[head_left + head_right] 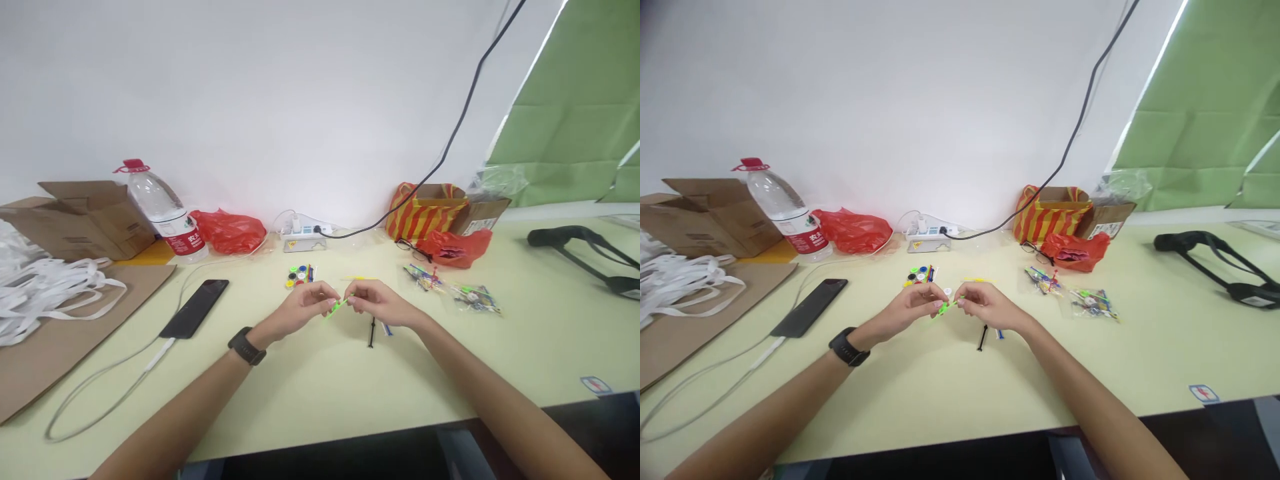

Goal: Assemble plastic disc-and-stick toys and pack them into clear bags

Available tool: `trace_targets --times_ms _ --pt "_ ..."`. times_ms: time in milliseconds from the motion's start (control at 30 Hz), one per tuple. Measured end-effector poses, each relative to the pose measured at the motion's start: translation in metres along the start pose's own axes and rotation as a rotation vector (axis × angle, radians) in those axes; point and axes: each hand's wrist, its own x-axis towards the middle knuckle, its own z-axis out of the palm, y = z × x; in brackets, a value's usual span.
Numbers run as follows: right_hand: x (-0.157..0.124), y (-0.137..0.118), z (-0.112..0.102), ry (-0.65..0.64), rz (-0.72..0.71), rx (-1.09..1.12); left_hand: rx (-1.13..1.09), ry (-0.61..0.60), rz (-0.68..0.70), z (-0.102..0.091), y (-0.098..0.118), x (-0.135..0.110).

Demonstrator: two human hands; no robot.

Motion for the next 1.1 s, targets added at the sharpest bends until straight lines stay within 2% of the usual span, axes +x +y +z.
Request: trace_targets --times_ms 67,167,300,367,500,700,767,900,967,1100 --pt "0.004 -0.002 -0.002 0.046 0.015 0.078 0.007 0.041 -0.012 -0.002 0.005 0.002" --pt "0.008 -0.001 -0.002 0.189 0.008 0.099 0.003 0.177 -0.015 -0.001 0.000 0.003" --pt "0.002 0.011 0.000 0.370 -0.004 -0.041 -0.061 0.252 -0.066 -0.003 -0.022 0.000" --pt "-0.004 0.017 0.002 0.420 -0.016 -0.151 -0.087 0.288 -0.090 -0.006 -0.030 -0.003" --pt "-0.012 0.019 0.009 0.361 -0.062 -0.291 -0.108 0.350 -0.081 -0.010 -0.033 -0.005" --pt "-0.015 0.006 0.021 0.279 -0.119 -0.292 -0.104 0.274 -0.069 -0.002 -0.023 -0.007" --pt "-0.015 0.006 0.022 0.275 -0.088 -0.280 -0.120 0.262 -0.065 0.000 -0.022 -0.008" --pt "-0.014 0.011 0.016 0.180 0.084 -0.262 -0.132 0.274 -0.067 0.002 -0.022 -0.008" --pt "-0.013 0.012 0.011 0.200 0.102 -0.196 -0.131 0.290 -0.065 0.002 -0.022 -0.008" --pt "-0.012 0.008 0.004 0.300 0.036 -0.103 -0.119 0.322 -0.076 0.005 -0.019 -0.008"
